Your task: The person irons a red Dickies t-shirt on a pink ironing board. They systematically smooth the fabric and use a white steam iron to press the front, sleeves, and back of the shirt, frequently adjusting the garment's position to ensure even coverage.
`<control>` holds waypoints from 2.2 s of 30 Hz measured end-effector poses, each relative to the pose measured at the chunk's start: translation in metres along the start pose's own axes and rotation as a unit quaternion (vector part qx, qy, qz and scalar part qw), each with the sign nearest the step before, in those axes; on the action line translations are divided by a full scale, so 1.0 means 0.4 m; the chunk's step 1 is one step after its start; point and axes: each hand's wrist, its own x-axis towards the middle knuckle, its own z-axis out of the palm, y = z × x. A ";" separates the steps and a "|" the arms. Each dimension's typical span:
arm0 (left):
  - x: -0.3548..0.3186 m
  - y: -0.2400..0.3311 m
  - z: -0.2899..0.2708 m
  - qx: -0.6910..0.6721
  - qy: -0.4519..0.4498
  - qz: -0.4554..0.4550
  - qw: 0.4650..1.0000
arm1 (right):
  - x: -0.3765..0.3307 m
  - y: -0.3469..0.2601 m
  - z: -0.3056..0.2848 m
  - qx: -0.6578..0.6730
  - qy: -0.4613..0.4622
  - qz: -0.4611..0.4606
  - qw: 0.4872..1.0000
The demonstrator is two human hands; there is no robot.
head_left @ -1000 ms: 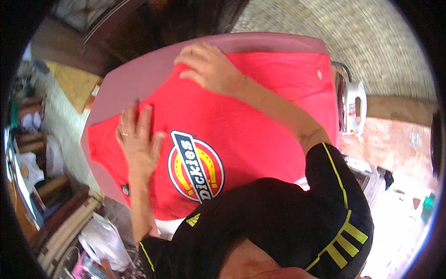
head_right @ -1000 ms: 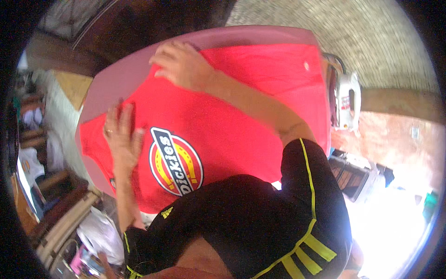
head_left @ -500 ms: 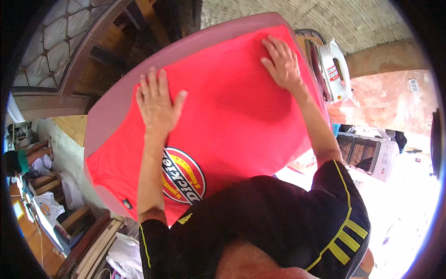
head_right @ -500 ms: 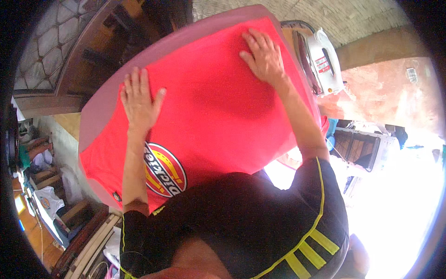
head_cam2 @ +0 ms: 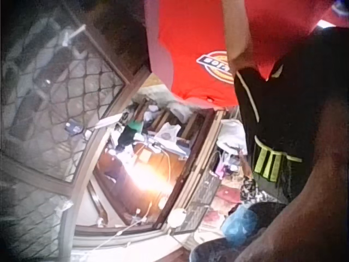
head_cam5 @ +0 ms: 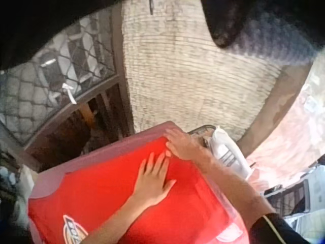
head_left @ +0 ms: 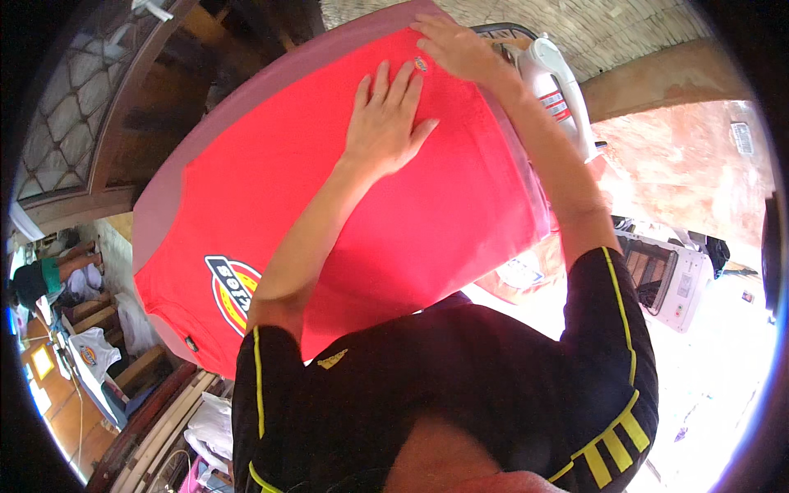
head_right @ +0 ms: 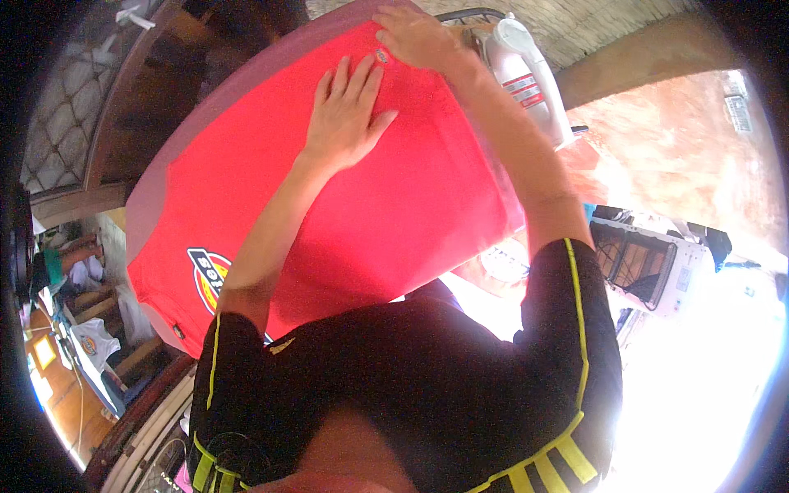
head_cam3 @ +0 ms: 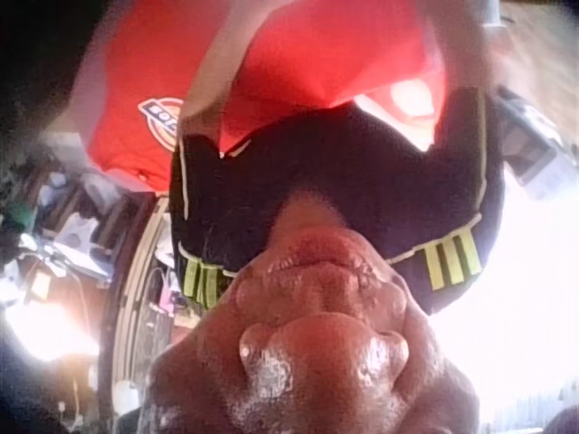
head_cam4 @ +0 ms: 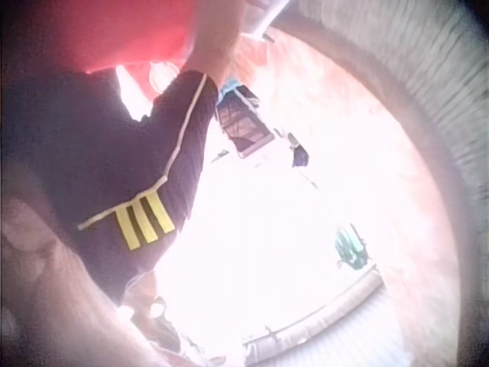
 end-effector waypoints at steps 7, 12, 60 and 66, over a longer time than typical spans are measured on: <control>0.179 -0.073 0.105 0.083 0.044 -0.036 0.995 | -0.174 0.039 -0.395 -0.077 0.039 0.151 0.985; 0.195 -0.053 0.111 0.106 -0.002 -0.046 0.993 | -0.282 0.119 -0.346 0.260 -0.030 0.357 0.897; 0.143 -0.247 0.041 -0.005 0.121 -0.138 0.983 | 0.153 0.030 -0.174 0.047 -0.125 0.219 0.966; 0.119 -0.285 0.034 -0.035 0.155 -0.117 0.980 | -0.013 -0.199 -0.223 0.067 -0.087 0.177 0.978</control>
